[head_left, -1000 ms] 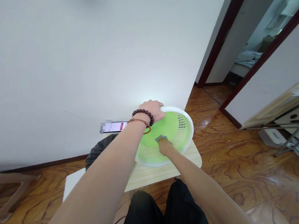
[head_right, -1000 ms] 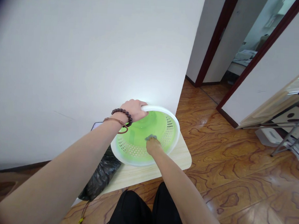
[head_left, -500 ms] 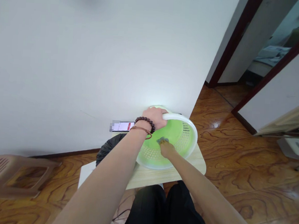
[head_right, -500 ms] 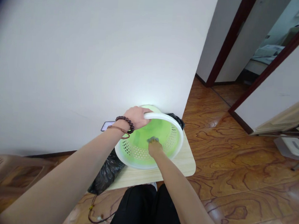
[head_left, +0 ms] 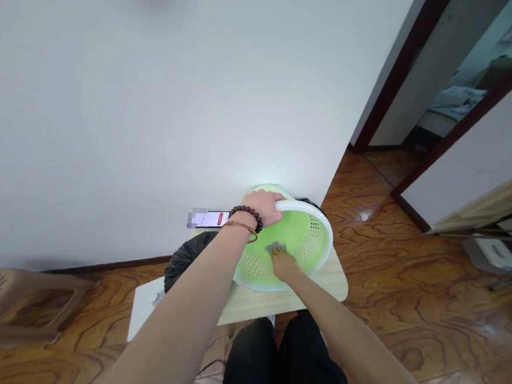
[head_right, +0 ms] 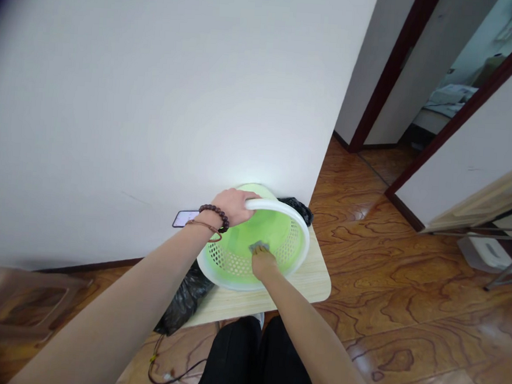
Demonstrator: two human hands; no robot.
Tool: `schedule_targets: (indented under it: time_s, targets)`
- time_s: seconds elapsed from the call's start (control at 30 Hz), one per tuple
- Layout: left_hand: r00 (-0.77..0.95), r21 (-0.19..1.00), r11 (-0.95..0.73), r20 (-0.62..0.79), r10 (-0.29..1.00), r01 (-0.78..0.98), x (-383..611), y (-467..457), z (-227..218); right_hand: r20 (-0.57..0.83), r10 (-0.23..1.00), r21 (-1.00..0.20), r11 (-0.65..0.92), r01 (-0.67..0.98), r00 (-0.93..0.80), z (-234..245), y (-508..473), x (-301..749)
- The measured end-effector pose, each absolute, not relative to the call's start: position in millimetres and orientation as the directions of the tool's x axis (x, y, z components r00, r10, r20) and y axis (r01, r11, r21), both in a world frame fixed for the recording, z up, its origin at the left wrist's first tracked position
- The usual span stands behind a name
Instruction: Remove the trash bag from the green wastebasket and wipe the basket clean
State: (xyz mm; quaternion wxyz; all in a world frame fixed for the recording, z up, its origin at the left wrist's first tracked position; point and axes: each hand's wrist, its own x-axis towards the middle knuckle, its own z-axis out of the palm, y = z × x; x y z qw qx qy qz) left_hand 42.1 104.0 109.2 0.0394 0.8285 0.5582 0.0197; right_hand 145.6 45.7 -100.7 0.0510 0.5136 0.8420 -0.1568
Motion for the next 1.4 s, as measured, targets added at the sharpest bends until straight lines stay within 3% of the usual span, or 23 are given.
schedule_targets:
  time_s: [0.27, 0.73, 1.17, 1.3, 1.4]
  targets:
    - [0.398, 0.115, -0.391, -0.041, 0.916, 0.913, 42, 100, 110, -0.236, 0.907, -0.232, 0.297, 0.926, -0.350, -107, 37, 132]
    - [0.406, 0.123, -0.403, 0.000, 0.914, 0.907, 51, 103, 95, -0.343, 0.870, -0.197, 0.302, 0.933, -0.354, -109, 59, 133]
    - [0.384, 0.143, -0.377, -0.022, 0.923, 0.915, 43, 100, 100, -0.294, 0.889, -0.192, 0.305, 0.933, -0.351, -114, 57, 127]
    - [0.395, 0.148, -0.387, -0.027, 0.918, 0.910, 43, 102, 98, -0.260, 0.884, -0.158, 0.360, 0.920, -0.390, -119, 60, 124]
    - [0.400, 0.135, -0.395, -0.012, 0.916, 0.909, 44, 103, 97, -0.277, 0.900, -0.123, 0.314, 0.941, -0.336, -113, 71, 134]
